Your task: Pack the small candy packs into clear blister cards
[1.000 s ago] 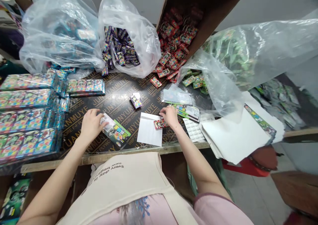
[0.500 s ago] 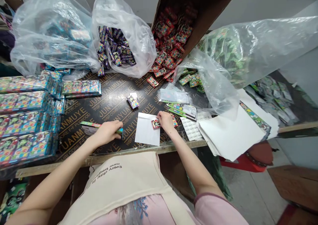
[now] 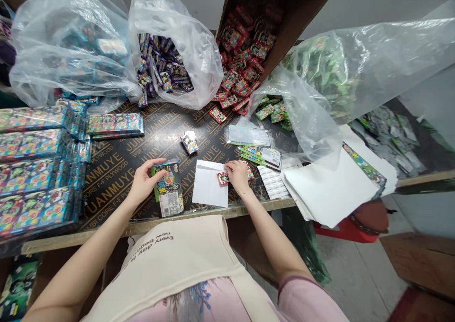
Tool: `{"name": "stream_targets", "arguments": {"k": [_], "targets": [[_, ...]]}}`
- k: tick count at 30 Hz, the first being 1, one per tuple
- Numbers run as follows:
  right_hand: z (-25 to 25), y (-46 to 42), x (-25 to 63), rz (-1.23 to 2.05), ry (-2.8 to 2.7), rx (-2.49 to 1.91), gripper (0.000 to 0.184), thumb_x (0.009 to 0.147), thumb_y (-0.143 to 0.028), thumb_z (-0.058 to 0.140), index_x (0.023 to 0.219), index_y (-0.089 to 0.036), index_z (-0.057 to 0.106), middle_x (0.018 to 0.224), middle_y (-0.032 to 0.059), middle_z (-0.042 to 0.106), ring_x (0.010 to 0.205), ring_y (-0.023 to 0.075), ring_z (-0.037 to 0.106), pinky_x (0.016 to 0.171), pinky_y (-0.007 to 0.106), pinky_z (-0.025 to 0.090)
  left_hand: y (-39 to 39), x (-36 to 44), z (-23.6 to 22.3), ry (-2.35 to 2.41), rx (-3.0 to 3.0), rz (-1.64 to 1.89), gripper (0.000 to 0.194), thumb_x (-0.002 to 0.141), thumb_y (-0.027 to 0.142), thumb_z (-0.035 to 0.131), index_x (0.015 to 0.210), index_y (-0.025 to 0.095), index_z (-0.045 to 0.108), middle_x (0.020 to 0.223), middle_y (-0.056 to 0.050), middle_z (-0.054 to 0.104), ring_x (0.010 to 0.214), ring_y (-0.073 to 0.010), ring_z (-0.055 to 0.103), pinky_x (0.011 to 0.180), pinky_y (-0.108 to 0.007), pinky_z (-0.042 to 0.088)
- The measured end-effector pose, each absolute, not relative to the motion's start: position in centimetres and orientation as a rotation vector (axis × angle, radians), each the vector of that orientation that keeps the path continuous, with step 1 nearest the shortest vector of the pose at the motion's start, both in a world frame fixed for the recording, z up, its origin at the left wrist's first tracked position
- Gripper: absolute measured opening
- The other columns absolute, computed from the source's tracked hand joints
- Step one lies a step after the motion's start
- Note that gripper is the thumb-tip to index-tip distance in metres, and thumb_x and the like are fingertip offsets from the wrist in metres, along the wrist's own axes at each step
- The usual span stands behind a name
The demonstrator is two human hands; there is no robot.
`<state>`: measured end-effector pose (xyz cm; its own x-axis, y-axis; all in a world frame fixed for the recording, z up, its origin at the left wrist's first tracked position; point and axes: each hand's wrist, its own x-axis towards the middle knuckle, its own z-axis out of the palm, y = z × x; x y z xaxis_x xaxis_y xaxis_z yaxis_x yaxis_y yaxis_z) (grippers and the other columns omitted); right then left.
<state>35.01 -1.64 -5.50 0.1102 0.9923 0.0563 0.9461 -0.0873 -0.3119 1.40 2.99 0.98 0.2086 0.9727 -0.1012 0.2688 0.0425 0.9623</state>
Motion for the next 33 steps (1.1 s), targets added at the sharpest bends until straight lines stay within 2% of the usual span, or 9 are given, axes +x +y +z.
{"name": "stream_targets", "arguments": {"k": [6, 10, 13, 16, 19, 22, 24, 28, 33], "targets": [[-6.3, -2.1, 35.1, 0.265, -1.935, -2.08, 0.024, 0.088, -0.013, 0.042, 0.078, -0.016, 0.064, 0.08, 0.0113, 0.065, 0.081, 0.0235, 0.056, 0.077, 0.034, 0.039, 5.1, 1.2, 2.3, 1.271, 1.33, 0.829, 0.035, 0.066, 0.043, 0.073, 0.085, 0.014, 0.072, 0.083, -0.007, 0.072, 0.072, -0.0185, 0.063, 0.068, -0.029, 0.049], [-6.2, -2.0, 35.4, 0.273, -1.812, -2.089, 0.024, 0.089, -0.013, 0.035, 0.09, -0.014, 0.059, 0.074, 0.011, 0.062, 0.07, 0.0244, 0.055, 0.066, 0.035, 0.04, 6.2, 1.3, 3.5, 1.214, 1.24, 0.784, 0.024, 0.061, 0.035, 0.075, 0.073, 0.014, 0.07, 0.066, -0.002, 0.068, 0.059, -0.0138, 0.059, 0.057, -0.024, 0.045], [-4.5, -1.2, 33.8, 0.256, -1.63, -1.967, 0.02, 0.09, -0.026, 0.043, 0.102, -0.015, 0.054, 0.092, 0.0139, 0.064, 0.079, 0.0261, 0.058, 0.073, 0.039, 0.044, 6.1, 1.4, 4.2, 1.218, 1.22, 0.746, 0.019, 0.06, 0.03, 0.074, 0.069, 0.015, 0.067, 0.059, 0.0, 0.064, 0.053, -0.0105, 0.054, 0.05, -0.021, 0.038], [-1.1, 0.1, 29.6, 0.447, -1.528, -1.655, 0.037, 0.084, -0.036, 0.059, 0.116, -0.02, 0.05, 0.115, 0.0138, 0.061, 0.096, 0.0255, 0.06, 0.084, 0.042, 0.048, 5.6, 1.4, 4.6, 1.212, 1.212, 0.708, 0.019, 0.066, 0.032, 0.07, 0.071, 0.014, 0.067, 0.061, 0.0, 0.064, 0.052, -0.0093, 0.052, 0.046, -0.019, 0.034], [2.0, 1.4, 24.3, 0.883, -1.395, -1.365, 0.041, 0.08, -0.037, 0.066, 0.116, -0.025, 0.05, 0.109, 0.0078, 0.066, 0.095, 0.0212, 0.065, 0.084, 0.038, 0.051, 5.2, 1.1, 4.9, 1.149, 1.185, 0.673, 0.02, 0.067, 0.032, 0.071, 0.077, 0.014, 0.068, 0.064, -0.001, 0.065, 0.053, -0.0091, 0.053, 0.047, -0.018, 0.033], [3.2, 2.2, 20.8, 1.177, -1.271, -1.234, 0.035, 0.075, -0.035, 0.07, 0.105, -0.024, 0.055, 0.086, 0.0025, 0.07, 0.081, 0.0187, 0.068, 0.078, 0.035, 0.054, 5.0, 0.7, 5.0, 1.097, 1.156, 0.676, 0.022, 0.066, 0.029, 0.073, 0.081, 0.014, 0.067, 0.064, 0.0, 0.066, 0.053, -0.0084, 0.054, 0.048, -0.018, 0.034], [3.2, 2.3, 19.7, 1.253, -1.21, -1.213, 0.034, 0.072, -0.033, 0.072, 0.1, -0.022, 0.056, 0.076, 0.0001, 0.069, 0.07, 0.017, 0.067, 0.071, 0.033, 0.054, 5.0, 0.5, 5.0, 1.077, 1.145, 0.698, 0.02, 0.066, 0.028, 0.075, 0.077, 0.013, 0.067, 0.063, -0.001, 0.066, 0.053, -0.0083, 0.054, 0.051, -0.019, 0.037], [2.9, 2.2, 19.5, 1.276, -1.172, -1.204, 0.038, 0.068, -0.032, 0.075, 0.1, -0.021, 0.057, 0.074, -0.0011, 0.068, 0.064, 0.0146, 0.065, 0.065, 0.03, 0.053, 5.2, 0.4, 5.2, 1.03, 1.164, 0.727, 0.016, 0.062, 0.025, 0.077, 0.069, 0.013, 0.069, 0.066, -0.002, 0.069, 0.059, -0.0111, 0.061, 0.061, -0.023, 0.046], [3.4, 2.2, 19.8, 1.303, -1.182, -1.182, 0.034, 0.068, -0.032, 0.074, 0.095, -0.021, 0.055, 0.069, -0.0026, 0.068, 0.056, 0.0128, 0.062, 0.059, 0.027, 0.052, 5.5, 0.1, 5.8, 1.027, 1.255, 0.629, 0.014, 0.065, 0.023, 0.075, 0.073, 0.012, 0.073, 0.073, -0.006, 0.074, 0.066, -0.015, 0.066, 0.07, -0.027, 0.051]]}}
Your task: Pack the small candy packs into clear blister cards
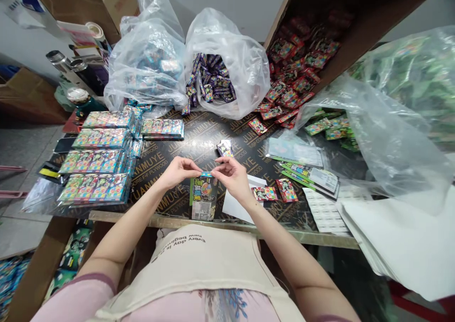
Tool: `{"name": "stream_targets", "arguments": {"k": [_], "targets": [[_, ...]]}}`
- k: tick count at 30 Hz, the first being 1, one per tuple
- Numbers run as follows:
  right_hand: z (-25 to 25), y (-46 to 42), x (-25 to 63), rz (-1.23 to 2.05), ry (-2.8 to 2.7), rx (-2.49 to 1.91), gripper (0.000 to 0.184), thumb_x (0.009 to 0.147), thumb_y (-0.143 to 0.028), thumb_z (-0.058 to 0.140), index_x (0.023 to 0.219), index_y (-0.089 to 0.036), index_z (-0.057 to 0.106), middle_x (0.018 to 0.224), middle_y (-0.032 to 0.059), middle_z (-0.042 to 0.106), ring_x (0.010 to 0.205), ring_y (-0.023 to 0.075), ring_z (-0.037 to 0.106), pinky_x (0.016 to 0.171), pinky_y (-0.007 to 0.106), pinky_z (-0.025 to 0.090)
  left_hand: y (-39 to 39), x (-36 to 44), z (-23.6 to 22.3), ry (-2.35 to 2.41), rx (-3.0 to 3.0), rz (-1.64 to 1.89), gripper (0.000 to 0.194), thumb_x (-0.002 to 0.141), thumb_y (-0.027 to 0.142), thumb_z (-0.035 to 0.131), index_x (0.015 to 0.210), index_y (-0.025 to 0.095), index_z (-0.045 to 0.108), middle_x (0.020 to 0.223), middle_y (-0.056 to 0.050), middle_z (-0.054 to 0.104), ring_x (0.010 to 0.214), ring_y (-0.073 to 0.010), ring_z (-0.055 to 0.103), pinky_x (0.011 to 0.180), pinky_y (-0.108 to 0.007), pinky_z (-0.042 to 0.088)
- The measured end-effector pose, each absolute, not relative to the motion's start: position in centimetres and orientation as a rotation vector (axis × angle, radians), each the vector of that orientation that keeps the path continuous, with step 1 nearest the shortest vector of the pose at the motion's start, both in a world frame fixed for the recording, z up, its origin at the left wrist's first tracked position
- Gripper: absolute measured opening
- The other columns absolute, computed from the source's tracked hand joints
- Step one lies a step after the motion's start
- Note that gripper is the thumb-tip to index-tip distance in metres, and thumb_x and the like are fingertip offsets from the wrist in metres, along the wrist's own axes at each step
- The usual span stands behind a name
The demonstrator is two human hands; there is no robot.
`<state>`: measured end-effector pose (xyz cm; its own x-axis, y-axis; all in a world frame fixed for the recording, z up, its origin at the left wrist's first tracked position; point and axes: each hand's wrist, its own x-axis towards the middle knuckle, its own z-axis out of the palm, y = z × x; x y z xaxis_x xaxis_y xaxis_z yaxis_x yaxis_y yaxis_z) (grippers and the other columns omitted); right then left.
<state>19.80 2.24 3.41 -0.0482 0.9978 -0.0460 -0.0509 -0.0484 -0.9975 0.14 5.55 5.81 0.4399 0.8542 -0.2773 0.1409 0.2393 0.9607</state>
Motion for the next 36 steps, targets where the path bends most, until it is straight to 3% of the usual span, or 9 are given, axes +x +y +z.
{"name": "stream_targets", "arguments": {"k": [5, 10, 15, 17, 21, 26, 32, 36], "targets": [[3.9, 1.1, 20.2, 1.151, -1.33, -1.251, 0.027, 0.076, -0.03, 0.069, 0.097, -0.022, 0.055, 0.072, -0.0003, 0.071, 0.064, 0.0164, 0.068, 0.064, 0.03, 0.054, 4.5, -0.4, 6.3, 1.009, 1.624, 0.651, 0.012, 0.074, 0.022, 0.07, 0.083, 0.015, 0.075, 0.082, -0.007, 0.075, 0.073, -0.0176, 0.069, 0.069, -0.028, 0.053], [3.1, -1.1, 20.5, 0.723, -1.642, -1.177, 0.013, 0.088, -0.024, 0.056, 0.1, -0.023, 0.059, 0.093, 0.0049, 0.073, 0.087, 0.0188, 0.07, 0.08, 0.034, 0.054, 2.9, 0.1, 6.0, 0.937, 2.023, 0.91, 0.009, 0.081, 0.019, 0.066, 0.082, 0.017, 0.074, 0.085, -0.007, 0.074, 0.076, -0.0161, 0.069, 0.072, -0.027, 0.054], [4.3, -0.2, 21.4, 0.686, -1.697, -1.215, 0.016, 0.088, -0.024, 0.057, 0.103, -0.023, 0.059, 0.091, 0.0035, 0.07, 0.086, 0.0178, 0.067, 0.08, 0.034, 0.052, 2.2, 1.2, 5.1, 0.946, 2.082, 0.992, 0.01, 0.084, 0.016, 0.062, 0.081, 0.016, 0.072, 0.084, -0.007, 0.071, 0.075, -0.0145, 0.066, 0.069, -0.025, 0.052], [5.7, 1.2, 21.8, 0.681, -1.645, -1.272, 0.012, 0.085, -0.029, 0.061, 0.094, -0.022, 0.061, 0.093, 0.0047, 0.067, 0.088, 0.0183, 0.063, 0.079, 0.033, 0.05, 2.1, 1.3, 4.8, 0.967, 2.045, 1.004, 0.011, 0.083, 0.012, 0.061, 0.08, 0.016, 0.071, 0.083, -0.007, 0.07, 0.076, -0.0149, 0.066, 0.07, -0.026, 0.052], [8.0, 3.8, 21.6, 1.001, -1.761, -1.237, 0.017, 0.08, -0.033, 0.064, 0.072, -0.018, 0.06, 0.092, 0.0056, 0.062, 0.09, 0.0182, 0.058, 0.077, 0.03, 0.046, 2.2, 1.2, 4.3, 1.044, 1.82, 0.983, 0.006, 0.077, 0.011, 0.067, 0.079, 0.015, 0.071, 0.08, -0.007, 0.071, 0.076, -0.0166, 0.067, 0.071, -0.028, 0.053], [7.8, 5.0, 20.2, 1.632, -1.809, -1.151, 0.022, 0.076, -0.036, 0.063, 0.069, -0.016, 0.057, 0.07, 0.0001, 0.059, 0.063, 0.0111, 0.053, 0.06, 0.024, 0.041, 2.1, 0.9, 3.9, 1.109, 1.579, 1.013, 0.006, 0.071, 0.016, 0.071, 0.07, 0.015, 0.066, 0.083, -0.008, 0.073, 0.08, -0.0203, 0.07, 0.074, -0.031, 0.055], [7.0, 5.2, 19.7, 1.696, -1.735, -1.238, 0.021, 0.071, -0.035, 0.064, 0.066, -0.016, 0.055, 0.061, -0.0031, 0.055, 0.055, 0.0084, 0.047, 0.053, 0.022, 0.037, 1.5, 1.4, 4.4, 1.15, 1.737, 1.052, 0.004, 0.071, 0.012, 0.065, 0.07, 0.016, 0.063, 0.083, -0.008, 0.072, 0.079, -0.0188, 0.069, 0.071, -0.03, 0.053], [6.8, 5.4, 19.7, 1.699, -1.729, -1.248, 0.024, 0.071, -0.037, 0.065, 0.064, -0.017, 0.054, 0.057, -0.004, 0.053, 0.05, 0.0073, 0.046, 0.048, 0.021, 0.034, 1.4, 2.1, 4.5, 1.238, 1.766, 1.136, 0.017, 0.067, 0.022, 0.075, 0.064, 0.017, 0.059, 0.076, -0.006, 0.072, 0.072, -0.0184, 0.068, 0.067, -0.029, 0.053]]}}
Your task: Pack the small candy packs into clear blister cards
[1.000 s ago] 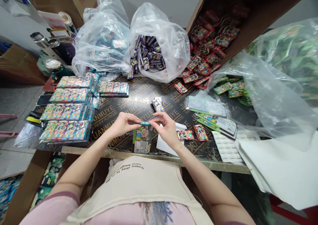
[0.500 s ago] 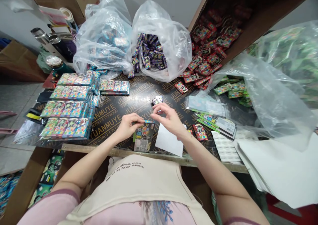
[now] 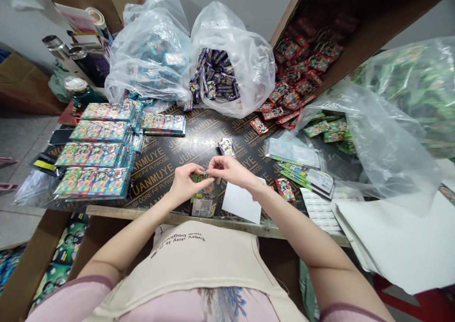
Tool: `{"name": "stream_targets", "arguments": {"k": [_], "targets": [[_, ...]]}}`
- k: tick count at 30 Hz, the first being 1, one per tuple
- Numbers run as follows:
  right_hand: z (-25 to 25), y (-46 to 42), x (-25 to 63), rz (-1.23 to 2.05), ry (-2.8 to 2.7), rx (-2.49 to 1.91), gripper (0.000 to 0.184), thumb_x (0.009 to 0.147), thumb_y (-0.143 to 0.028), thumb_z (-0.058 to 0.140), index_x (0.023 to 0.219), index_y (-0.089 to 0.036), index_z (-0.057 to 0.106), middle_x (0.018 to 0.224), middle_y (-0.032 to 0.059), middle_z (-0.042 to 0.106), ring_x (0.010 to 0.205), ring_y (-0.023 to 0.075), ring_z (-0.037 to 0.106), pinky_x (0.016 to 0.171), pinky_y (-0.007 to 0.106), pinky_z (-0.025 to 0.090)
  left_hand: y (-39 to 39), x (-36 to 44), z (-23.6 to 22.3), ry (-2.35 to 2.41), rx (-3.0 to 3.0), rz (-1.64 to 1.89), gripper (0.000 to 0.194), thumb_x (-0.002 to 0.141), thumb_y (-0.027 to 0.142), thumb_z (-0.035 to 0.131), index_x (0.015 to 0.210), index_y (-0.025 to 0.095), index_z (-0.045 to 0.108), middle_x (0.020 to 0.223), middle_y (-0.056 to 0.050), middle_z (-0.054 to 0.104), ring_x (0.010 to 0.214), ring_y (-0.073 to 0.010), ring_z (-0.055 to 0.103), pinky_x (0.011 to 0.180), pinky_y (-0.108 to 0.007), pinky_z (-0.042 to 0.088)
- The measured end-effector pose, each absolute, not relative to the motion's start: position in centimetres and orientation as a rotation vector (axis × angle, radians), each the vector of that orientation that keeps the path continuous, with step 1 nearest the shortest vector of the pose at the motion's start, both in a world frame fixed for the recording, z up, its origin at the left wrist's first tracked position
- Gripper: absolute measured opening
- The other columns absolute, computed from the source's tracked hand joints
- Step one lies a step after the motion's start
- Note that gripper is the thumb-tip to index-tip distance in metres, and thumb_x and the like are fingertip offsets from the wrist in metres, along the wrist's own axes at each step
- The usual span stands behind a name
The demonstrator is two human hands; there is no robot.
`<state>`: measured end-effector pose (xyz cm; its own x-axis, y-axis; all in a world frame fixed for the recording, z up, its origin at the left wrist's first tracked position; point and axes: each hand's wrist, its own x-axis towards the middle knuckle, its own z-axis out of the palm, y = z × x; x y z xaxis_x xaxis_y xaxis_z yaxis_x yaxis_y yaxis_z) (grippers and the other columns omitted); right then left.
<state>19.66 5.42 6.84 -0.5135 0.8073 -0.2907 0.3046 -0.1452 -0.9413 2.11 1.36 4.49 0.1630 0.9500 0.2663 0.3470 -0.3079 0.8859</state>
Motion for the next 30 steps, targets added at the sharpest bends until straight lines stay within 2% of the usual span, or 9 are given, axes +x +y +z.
{"name": "stream_targets", "arguments": {"k": [5, 7, 9, 13, 16, 19, 23, 26, 30], "targets": [[5.6, 4.8, 19.1, 1.706, -1.557, -1.254, 0.024, 0.067, -0.035, 0.068, 0.07, -0.018, 0.052, 0.057, -0.0035, 0.057, 0.05, 0.0084, 0.05, 0.046, 0.02, 0.035, 1.1, 2.7, 3.7, 1.312, 1.686, 1.167, 0.016, 0.068, 0.022, 0.075, 0.065, 0.018, 0.059, 0.075, -0.003, 0.071, 0.072, -0.0166, 0.067, 0.068, -0.029, 0.052], [4.9, 4.2, 18.8, 1.671, -1.36, -1.263, 0.027, 0.066, -0.032, 0.068, 0.081, -0.02, 0.049, 0.058, -0.0064, 0.057, 0.049, 0.0086, 0.05, 0.044, 0.019, 0.035, 0.7, 2.7, 2.8, 1.304, 1.522, 1.147, 0.018, 0.066, 0.021, 0.076, 0.078, 0.018, 0.063, 0.081, -0.003, 0.071, 0.076, -0.017, 0.067, 0.071, -0.029, 0.053], [4.1, 3.7, 18.8, 1.642, -1.172, -1.27, 0.032, 0.068, -0.031, 0.065, 0.093, -0.023, 0.046, 0.061, -0.0075, 0.059, 0.05, 0.0097, 0.053, 0.045, 0.019, 0.039, 0.3, 2.5, 2.0, 1.213, 1.305, 1.077, 0.03, 0.067, 0.024, 0.077, 0.093, 0.017, 0.064, 0.086, -0.004, 0.072, 0.078, -0.018, 0.068, 0.072, -0.031, 0.055], [2.8, 3.9, 20.3, 1.47, -0.983, -1.273, 0.04, 0.074, -0.033, 0.061, 0.11, -0.024, 0.045, 0.087, 0.0002, 0.067, 0.074, 0.013, 0.065, 0.067, 0.026, 0.051, 0.6, 1.0, 2.6, 1.099, 1.243, 0.963, 0.025, 0.075, 0.033, 0.071, 0.091, 0.014, 0.067, 0.084, -0.006, 0.073, 0.076, -0.0204, 0.069, 0.073, -0.034, 0.056], [2.3, 4.8, 22.0, 1.236, -0.99, -1.34, 0.039, 0.078, -0.039, 0.06, 0.113, -0.025, 0.047, 0.103, 0.0037, 0.065, 0.086, 0.0147, 0.065, 0.076, 0.03, 0.051, 3.3, -0.6, 4.4, 1.271, 1.591, 1.179, 0.023, 0.081, 0.031, 0.066, 0.099, 0.018, 0.069, 0.099, -0.006, 0.073, 0.092, -0.0219, 0.068, 0.087, -0.037, 0.053], [1.9, 5.2, 23.2, 1.101, -1.101, -1.371, 0.036, 0.08, -0.043, 0.06, 0.109, -0.023, 0.053, 0.104, 0.0059, 0.065, 0.093, 0.0177, 0.063, 0.08, 0.033, 0.051, 7.8, -1.9, 4.5, 1.424, 2.025, 1.285, 0.03, 0.086, 0.022, 0.055, 0.115, 0.022, 0.064, 0.122, -0.008, 0.065, 0.12, -0.0237, 0.056, 0.108, -0.044, 0.039], [0.5, 4.6, 24.1, 1.003, -1.352, -1.388, 0.031, 0.08, -0.043, 0.06, 0.1, -0.019, 0.061, 0.099, 0.008, 0.065, 0.091, 0.0207, 0.061, 0.082, 0.037, 0.049, 13.1, -2.9, 1.1, 1.726, 2.286, 0.777, 0.045, 0.086, 0.015, 0.048, 0.131, 0.017, 0.053, 0.141, -0.014, 0.049, 0.139, -0.0289, 0.033, 0.116, -0.053, 0.017], [-0.9, 3.9, 25.0, 0.874, -1.54, -1.445, 0.027, 0.082, -0.04, 0.058, 0.098, -0.019, 0.064, 0.101, 0.0094, 0.064, 0.095, 0.0231, 0.06, 0.081, 0.039, 0.049, 14.4, -3.3, -1.5, 1.826, 2.336, 0.318, 0.062, 0.087, 0.027, 0.052, 0.143, 0.007, 0.035, 0.152, -0.02, 0.027, 0.144, -0.0322, 0.017, 0.117, -0.051, 0.008], [-2.0, 3.9, 26.8, 0.713, -1.665, -1.515, 0.022, 0.083, -0.033, 0.055, 0.098, -0.02, 0.064, 0.106, 0.0105, 0.063, 0.102, 0.0247, 0.058, 0.086, 0.041, 0.047, 14.7, -4.2, -2.5, 1.9, 2.382, 0.131, 0.066, 0.091, 0.041, 0.044, 0.147, 0.011, 0.026, 0.155, -0.017, 0.022, 0.145, -0.0304, 0.012, 0.117, -0.048, 0.004]]}}
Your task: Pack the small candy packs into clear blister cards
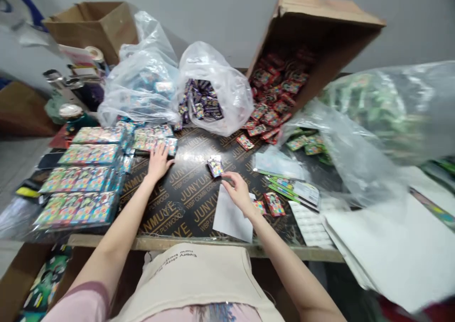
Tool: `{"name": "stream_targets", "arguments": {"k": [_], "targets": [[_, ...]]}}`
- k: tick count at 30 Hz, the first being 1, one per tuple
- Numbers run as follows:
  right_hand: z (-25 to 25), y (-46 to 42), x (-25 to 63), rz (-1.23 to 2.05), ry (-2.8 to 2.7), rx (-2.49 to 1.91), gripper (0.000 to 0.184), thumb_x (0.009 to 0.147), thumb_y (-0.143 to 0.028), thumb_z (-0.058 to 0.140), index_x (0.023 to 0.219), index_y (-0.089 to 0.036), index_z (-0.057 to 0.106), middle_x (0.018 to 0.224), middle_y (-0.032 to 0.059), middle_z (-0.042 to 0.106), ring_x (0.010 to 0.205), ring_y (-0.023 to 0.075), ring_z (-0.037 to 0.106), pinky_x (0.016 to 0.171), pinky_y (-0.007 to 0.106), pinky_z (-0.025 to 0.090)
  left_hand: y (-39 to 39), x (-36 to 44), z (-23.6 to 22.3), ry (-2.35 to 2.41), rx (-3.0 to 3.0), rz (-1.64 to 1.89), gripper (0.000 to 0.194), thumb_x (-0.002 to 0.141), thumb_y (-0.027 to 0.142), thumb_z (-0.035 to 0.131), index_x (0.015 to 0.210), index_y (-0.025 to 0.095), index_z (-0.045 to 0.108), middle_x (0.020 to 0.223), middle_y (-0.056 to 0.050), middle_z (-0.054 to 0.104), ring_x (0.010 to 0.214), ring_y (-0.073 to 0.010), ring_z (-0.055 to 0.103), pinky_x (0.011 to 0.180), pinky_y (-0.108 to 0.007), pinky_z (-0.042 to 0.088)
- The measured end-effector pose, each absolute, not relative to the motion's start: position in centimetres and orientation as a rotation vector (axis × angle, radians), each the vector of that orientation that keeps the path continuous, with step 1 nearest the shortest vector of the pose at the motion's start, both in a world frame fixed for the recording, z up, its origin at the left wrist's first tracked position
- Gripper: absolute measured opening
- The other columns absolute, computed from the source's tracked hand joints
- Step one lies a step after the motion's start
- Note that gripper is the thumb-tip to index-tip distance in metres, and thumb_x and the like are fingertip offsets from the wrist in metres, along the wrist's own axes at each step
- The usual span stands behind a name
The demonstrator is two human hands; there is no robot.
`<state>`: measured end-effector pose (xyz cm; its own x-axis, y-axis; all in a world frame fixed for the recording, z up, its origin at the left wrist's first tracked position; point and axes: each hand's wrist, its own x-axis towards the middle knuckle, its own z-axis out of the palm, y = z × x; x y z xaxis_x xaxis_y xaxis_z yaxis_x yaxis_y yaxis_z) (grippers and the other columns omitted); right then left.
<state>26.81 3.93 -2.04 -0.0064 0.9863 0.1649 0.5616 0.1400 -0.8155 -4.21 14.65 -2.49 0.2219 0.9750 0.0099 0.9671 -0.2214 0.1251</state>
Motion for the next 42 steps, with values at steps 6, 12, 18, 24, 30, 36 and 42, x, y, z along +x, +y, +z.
{"name": "stream_targets", "arguments": {"k": [6, 12, 18, 24, 30, 36, 42], "targets": [[-2.8, 7.8, 33.5, 0.434, -1.708, -1.763, 0.028, 0.079, -0.028, 0.054, 0.101, -0.016, 0.064, 0.109, 0.014, 0.061, 0.107, 0.028, 0.055, 0.097, 0.049, 0.04, 21.1, -6.2, -0.3, 1.875, 2.427, -0.193, 0.121, 0.061, 0.052, 0.076, 0.151, 0.022, 0.0, 0.157, -0.022, -0.002, 0.144, -0.0407, -0.004, 0.106, -0.069, 0.004], [-3.0, 11.6, 42.8, 0.396, -2.17, -2.291, 0.097, 0.057, -0.021, 0.072, 0.145, -0.026, 0.032, 0.153, 0.0209, 0.023, 0.139, 0.045, 0.021, 0.098, 0.066, 0.027, 26.8, -6.0, 1.8, 1.681, 2.306, -0.677, 0.146, 0.038, 0.049, 0.086, 0.15, 0.024, -0.004, 0.156, -0.022, -0.007, 0.143, -0.0428, -0.006, 0.107, -0.068, 0.0], [-3.0, 13.1, 46.5, 0.412, -2.232, -2.516, 0.103, 0.06, -0.027, 0.073, 0.149, -0.028, 0.022, 0.155, 0.0217, 0.018, 0.141, 0.0422, 0.018, 0.099, 0.066, 0.027, 28.8, -7.5, 1.5, 1.592, 2.25, -0.638, 0.144, 0.038, 0.055, 0.083, 0.15, 0.025, -0.002, 0.157, -0.022, -0.005, 0.143, -0.0416, -0.006, 0.109, -0.064, 0.001], [-1.9, 13.5, 36.5, 0.283, -2.214, -1.795, 0.059, 0.079, -0.036, 0.059, 0.136, -0.024, 0.049, 0.146, 0.0167, 0.04, 0.135, 0.0354, 0.035, 0.104, 0.057, 0.031, 30.5, -9.6, 1.5, 1.647, 2.179, -0.592, 0.145, 0.042, 0.058, 0.081, 0.149, 0.022, -0.009, 0.156, -0.025, 0.0, 0.144, -0.0404, -0.001, 0.11, -0.061, 0.006], [-2.3, 13.1, 21.1, 0.61, -2.314, -1.217, 0.061, 0.08, -0.029, 0.063, 0.138, -0.024, 0.045, 0.149, 0.0172, 0.035, 0.133, 0.0328, 0.04, 0.104, 0.054, 0.035, 29.9, -8.1, 1.4, 1.634, 2.228, -0.515, 0.138, 0.042, 0.066, 0.077, 0.151, 0.025, 0.002, 0.15, -0.022, 0.027, 0.139, -0.0438, 0.022, 0.11, -0.059, 0.01], [-3.7, 16.3, 13.7, 0.384, -2.579, -1.109, 0.08, 0.08, -0.024, 0.064, 0.149, -0.025, 0.023, 0.158, 0.01, 0.015, 0.145, 0.0364, 0.009, 0.111, 0.059, 0.022, 29.6, -7.5, 1.6, 1.534, 2.187, -0.322, 0.129, 0.04, 0.061, 0.079, 0.149, 0.022, 0.021, 0.149, -0.018, 0.033, 0.135, -0.0415, 0.03, 0.11, -0.049, 0.022], [-5.0, 17.4, 12.2, 0.312, -2.654, -1.085, 0.064, 0.091, -0.028, 0.049, 0.149, -0.022, 0.024, 0.156, 0.0085, 0.024, 0.139, 0.0358, 0.026, 0.108, 0.058, 0.026, 32.3, -9.3, 1.6, 1.612, 1.999, -0.174, 0.075, 0.061, 0.055, 0.068, 0.122, 0.014, 0.058, 0.124, -0.013, 0.062, 0.112, -0.0288, 0.055, 0.092, -0.031, 0.042]]}}
